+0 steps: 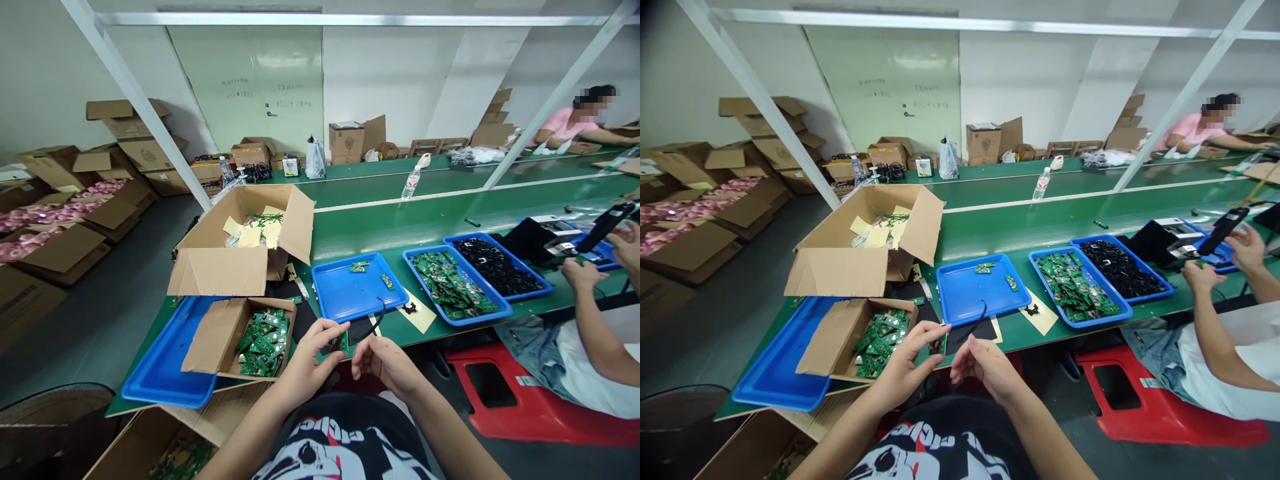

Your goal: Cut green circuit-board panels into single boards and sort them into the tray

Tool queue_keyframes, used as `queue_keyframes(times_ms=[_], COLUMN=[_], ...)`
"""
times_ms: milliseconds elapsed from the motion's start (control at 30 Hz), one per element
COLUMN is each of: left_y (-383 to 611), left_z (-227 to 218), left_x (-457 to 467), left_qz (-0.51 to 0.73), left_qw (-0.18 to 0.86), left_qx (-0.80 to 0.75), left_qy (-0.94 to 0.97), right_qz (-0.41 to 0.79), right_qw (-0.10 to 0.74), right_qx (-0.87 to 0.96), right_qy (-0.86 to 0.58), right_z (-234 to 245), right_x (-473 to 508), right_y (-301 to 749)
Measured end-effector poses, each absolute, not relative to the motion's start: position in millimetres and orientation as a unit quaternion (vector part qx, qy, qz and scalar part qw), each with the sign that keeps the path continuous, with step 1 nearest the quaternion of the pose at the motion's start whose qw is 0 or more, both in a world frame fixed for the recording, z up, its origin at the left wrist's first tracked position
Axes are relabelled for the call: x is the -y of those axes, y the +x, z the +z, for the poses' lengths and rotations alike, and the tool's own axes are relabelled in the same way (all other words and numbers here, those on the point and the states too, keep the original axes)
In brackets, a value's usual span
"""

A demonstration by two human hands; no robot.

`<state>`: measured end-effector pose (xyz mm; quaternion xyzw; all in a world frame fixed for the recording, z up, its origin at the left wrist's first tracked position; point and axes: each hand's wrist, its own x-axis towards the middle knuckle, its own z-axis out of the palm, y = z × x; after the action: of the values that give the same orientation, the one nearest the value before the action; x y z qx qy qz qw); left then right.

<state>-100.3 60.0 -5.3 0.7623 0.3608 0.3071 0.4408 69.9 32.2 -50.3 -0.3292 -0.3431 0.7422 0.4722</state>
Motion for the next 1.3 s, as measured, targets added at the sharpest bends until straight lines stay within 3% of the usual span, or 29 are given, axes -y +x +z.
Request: queue_keyframes(times_ms=[267, 400, 1300], left_y=[-103.5, -103.9, -102.8], left_z=[-15.6, -18.2, -12.3], left_x=[-64.3, -65.9, -65.3], left_qz=[0.352, 0.364, 0.353], left_qw=[0.185, 0.133, 0.263], left_qx=[-0.281, -0.276, -0.293], left_qy=[0.874, 0.880, 0.849], right_qz=[0.797, 0.782, 0.780], right_qw=[0.422, 0.429, 0.369], right_qx=[0.320, 0.343, 0.386], right_qy=[-0.292, -0.294, -0.327], right_z=[-34.5, -31.8, -28.2], right_x=[-29.6, -26.7, -36.0], right_y=[69.5, 67.6, 69.2])
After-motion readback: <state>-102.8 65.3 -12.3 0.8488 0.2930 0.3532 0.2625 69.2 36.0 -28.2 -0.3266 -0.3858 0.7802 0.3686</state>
